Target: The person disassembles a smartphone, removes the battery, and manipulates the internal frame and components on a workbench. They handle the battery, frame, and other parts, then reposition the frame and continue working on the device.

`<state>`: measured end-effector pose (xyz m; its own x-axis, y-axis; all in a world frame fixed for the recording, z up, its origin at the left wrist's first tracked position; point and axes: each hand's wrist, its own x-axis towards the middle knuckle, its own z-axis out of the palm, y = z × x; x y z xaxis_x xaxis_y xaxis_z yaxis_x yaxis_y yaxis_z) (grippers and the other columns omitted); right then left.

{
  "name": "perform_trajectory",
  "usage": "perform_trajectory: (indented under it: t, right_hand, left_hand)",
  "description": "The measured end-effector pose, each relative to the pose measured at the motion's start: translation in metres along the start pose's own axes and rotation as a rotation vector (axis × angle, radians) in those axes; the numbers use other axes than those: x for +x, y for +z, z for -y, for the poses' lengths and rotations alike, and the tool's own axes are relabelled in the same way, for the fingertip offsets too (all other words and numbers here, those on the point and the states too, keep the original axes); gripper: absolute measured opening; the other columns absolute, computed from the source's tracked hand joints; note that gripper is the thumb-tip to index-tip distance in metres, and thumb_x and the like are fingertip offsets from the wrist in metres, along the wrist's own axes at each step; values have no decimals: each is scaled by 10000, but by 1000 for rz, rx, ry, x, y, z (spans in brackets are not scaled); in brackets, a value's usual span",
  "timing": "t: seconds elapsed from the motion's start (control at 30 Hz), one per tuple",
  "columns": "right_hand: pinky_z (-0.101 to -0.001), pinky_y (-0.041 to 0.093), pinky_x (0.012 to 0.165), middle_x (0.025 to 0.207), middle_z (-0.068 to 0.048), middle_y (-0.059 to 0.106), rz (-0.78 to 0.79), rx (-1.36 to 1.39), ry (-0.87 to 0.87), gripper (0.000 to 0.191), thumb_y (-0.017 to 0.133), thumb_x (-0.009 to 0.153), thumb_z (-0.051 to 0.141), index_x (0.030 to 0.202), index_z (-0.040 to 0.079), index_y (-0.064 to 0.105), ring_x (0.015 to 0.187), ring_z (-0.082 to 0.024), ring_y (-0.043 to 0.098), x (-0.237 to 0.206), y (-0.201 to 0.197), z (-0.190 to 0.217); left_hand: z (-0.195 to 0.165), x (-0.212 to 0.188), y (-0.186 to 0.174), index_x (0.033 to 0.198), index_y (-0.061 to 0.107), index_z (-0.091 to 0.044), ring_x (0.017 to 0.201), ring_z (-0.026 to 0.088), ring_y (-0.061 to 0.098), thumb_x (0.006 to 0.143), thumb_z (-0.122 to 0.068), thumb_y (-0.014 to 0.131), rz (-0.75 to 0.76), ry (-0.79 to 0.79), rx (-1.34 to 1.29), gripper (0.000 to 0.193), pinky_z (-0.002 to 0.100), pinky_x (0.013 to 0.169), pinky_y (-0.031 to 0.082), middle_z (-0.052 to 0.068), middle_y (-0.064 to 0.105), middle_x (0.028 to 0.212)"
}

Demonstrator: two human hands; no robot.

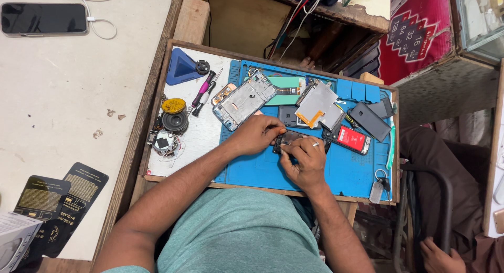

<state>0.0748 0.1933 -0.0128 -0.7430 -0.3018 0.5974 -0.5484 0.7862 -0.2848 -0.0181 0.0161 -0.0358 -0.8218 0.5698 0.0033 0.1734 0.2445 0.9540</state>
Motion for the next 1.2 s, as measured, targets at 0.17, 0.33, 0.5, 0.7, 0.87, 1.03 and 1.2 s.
perform_trajectory:
  t: [0.17,0.33,0.5,0.7,0.87,1.03,1.2]
  right_hand:
    - [-386,466,856,865,-44,629,-31,42,58,149,797,780,63,920,67,745,856,-229,638,-1,2,0]
    - [-384,460,870,873,-38,645,-29,-7,39,145,804,785,70,918,79,748,865,-232,641,0,3,3]
    - [-386,454,871,875,-38,646,-23,-5,49,131,796,789,66,908,77,743,862,-223,641,-1,3,2]
    - [-390,442,861,861,-43,631,-11,6,66,119,789,781,66,885,72,734,848,-225,628,-1,4,0]
    - [-385,439,865,877,-39,645,5,41,39,120,795,800,71,904,77,734,861,-221,634,1,2,1]
    - [-395,447,851,869,-50,647,17,31,47,117,778,776,55,870,70,710,850,-240,633,1,1,0]
    - [-410,492,829,864,-76,624,-42,-8,85,124,769,768,27,864,43,692,856,-266,634,-2,4,2]
  left_hand:
    - [2,0,1,1028,768,-47,612,116,674,981,-233,633,16,-3,-69,234,302,590,532,58,732,720]
    - [3,0,1,1032,777,-54,604,143,659,969,-237,655,-15,7,-35,229,318,588,515,74,732,723]
    - [3,-1,2,1042,779,-60,639,171,679,958,-238,667,-43,46,-4,226,329,611,527,93,754,785]
    - [3,-1,1,1048,777,-62,667,188,691,960,-252,662,-34,49,27,239,342,628,532,104,758,816]
    - [2,0,-1,1053,772,-62,663,205,687,968,-263,645,14,-17,46,253,361,624,528,104,757,809]
    - [3,0,-1,1048,769,-47,676,193,696,963,-259,656,-4,37,25,255,353,638,538,105,756,818]
    - [2,1,-1,1041,768,-35,640,166,676,972,-241,652,16,31,15,246,337,615,528,91,738,760]
